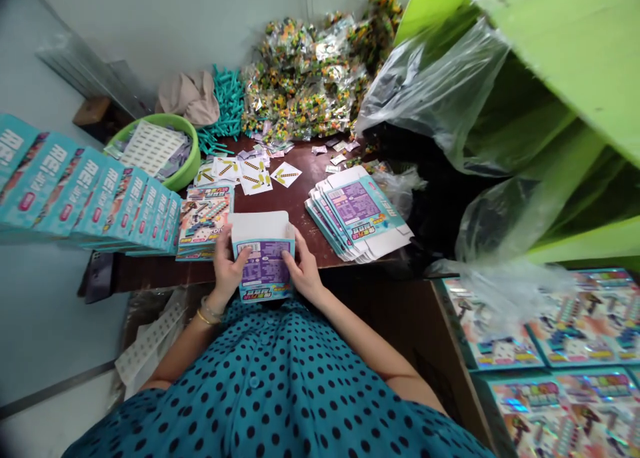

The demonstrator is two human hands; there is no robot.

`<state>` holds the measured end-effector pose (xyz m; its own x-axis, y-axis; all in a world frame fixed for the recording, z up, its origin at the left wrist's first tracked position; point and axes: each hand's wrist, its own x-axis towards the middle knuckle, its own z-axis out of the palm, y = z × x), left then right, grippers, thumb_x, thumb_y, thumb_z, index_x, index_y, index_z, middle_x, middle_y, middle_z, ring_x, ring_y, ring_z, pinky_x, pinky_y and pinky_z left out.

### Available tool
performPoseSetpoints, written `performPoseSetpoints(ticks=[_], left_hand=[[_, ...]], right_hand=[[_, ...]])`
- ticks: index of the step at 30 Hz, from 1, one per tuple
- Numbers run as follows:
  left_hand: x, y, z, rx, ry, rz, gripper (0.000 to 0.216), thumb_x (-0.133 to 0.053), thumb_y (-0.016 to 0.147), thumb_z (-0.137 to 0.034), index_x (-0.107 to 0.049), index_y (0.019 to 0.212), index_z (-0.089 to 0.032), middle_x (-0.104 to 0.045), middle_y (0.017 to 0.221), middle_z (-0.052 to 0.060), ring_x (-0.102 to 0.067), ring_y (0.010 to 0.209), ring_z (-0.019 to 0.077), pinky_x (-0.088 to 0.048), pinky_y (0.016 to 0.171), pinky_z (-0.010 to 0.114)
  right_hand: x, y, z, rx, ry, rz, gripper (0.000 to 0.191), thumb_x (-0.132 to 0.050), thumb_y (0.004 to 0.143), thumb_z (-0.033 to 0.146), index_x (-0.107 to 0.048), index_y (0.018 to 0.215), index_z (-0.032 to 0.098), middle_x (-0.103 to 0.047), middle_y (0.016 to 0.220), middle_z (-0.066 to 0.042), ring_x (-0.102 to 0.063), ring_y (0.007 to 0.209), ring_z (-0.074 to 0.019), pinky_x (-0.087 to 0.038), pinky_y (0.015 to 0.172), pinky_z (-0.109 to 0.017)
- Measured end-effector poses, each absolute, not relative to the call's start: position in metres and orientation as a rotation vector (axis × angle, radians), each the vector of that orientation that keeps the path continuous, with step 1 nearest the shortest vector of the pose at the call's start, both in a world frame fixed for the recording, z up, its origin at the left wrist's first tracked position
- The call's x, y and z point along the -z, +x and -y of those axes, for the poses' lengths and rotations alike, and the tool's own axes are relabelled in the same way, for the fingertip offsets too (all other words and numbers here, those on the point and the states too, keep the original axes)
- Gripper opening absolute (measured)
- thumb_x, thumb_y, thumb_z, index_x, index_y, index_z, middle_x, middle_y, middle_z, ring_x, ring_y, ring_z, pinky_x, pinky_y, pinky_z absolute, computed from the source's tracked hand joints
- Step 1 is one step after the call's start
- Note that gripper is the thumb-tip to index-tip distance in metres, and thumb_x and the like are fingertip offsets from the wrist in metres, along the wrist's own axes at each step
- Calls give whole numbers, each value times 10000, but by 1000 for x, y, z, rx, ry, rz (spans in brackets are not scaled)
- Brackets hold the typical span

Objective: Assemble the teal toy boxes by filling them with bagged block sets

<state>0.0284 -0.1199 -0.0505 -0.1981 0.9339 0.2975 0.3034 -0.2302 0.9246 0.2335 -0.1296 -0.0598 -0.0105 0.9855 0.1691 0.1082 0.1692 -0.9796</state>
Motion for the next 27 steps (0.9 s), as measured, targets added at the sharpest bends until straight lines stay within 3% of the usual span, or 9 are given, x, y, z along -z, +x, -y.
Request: performPoseSetpoints(ticks=[3, 5, 9, 12, 15, 18, 21, 24, 27], left_hand=[[52, 13, 132, -1304, 1581, -1482, 571, -728, 884, -480, -592, 1381, -233, -650, 1376, 108, -622, 1268, 277, -471, 1106, 399], [56, 10, 141, -1259, 1542, -1483, 445, -655, 928, -503, -673, 1268, -215, -705, 1264, 93, -659, 1174, 260, -502, 1040, 371], [61, 12, 150, -1204, 1399, -1530, 435, -485, 1007, -494, -749, 846, -188, -731, 894, 53, -675, 868, 205, -515, 839, 307], [63, 16, 151, -1260, 1294, -1583, 300, -549, 964, -405, -741, 872, -193, -727, 883, 33, -647, 827, 190, -484, 772, 278], [66, 18, 150, -1331, 1218, -1533, 197, -569, 917, -322, -723, 924, -198, -710, 888, 18, -612, 781, 168, -458, 703, 251], [67, 21, 149, -1379, 1157, -1424, 177, -592, 875, -273, -678, 1015, -207, -693, 909, 9, -603, 761, 148, -456, 680, 232], [64, 26, 146, -1402, 991, -1302, 511, -622, 841, -262, -525, 1343, -266, -715, 1000, 8, -631, 726, 137, -481, 656, 229], [57, 31, 139, -1238, 905, -1238, 618, -619, 824, -273, -497, 1429, -257, -744, 973, 18, -628, 643, 134, -483, 593, 229], [53, 37, 130, -1091, 936, -1208, 369, -581, 826, -297, -709, 1148, -171, -774, 943, 63, -686, 734, 184, -547, 667, 279]], right_hand=[[70, 234, 130, -914, -1123, 1409, 425, -536, 1018, 466, -611, 1371, 242, -655, 1362, -107, -628, 1252, -246, -496, 1090, -388], [73, 232, 129, -1003, -1097, 1474, 378, -486, 1037, 494, -734, 1130, 225, -709, 1173, -99, -676, 1106, -235, -532, 1009, -374], [76, 231, 127, -1335, -1062, 1686, 657, -364, 1045, 607, -719, 684, 188, -697, 867, -89, -692, 847, -225, -571, 859, -378], [75, 241, 118, -1327, -1023, 1675, 551, -390, 1044, 589, -785, 1020, 206, -705, 1208, -116, -669, 1145, -264, -511, 1053, -426], [71, 252, 100, -1135, -1107, 1557, 508, -559, 985, 543, -618, 1404, 261, -578, 1462, -118, -629, 1221, -251, -473, 1113, -440], [71, 253, 85, -1300, -1071, 1625, 484, -711, 877, 535, -699, 1244, 219, -711, 1206, -96, -693, 980, -233, -577, 902, -387], [74, 252, 85, -1489, -1004, 1629, 431, -728, 860, 535, -721, 1113, 187, -741, 908, -29, -698, 792, -199, -580, 714, -310], [75, 259, 91, -1198, -1034, 1759, 374, -693, 912, 448, -720, 1208, 222, -773, 1009, -37, -718, 847, -191, -584, 793, -315], [74, 268, 95, -817, -979, 1995, 261, -605, 975, 358, -770, 1150, 254, -779, 1143, -79, -731, 993, -220, -572, 932, -381]])
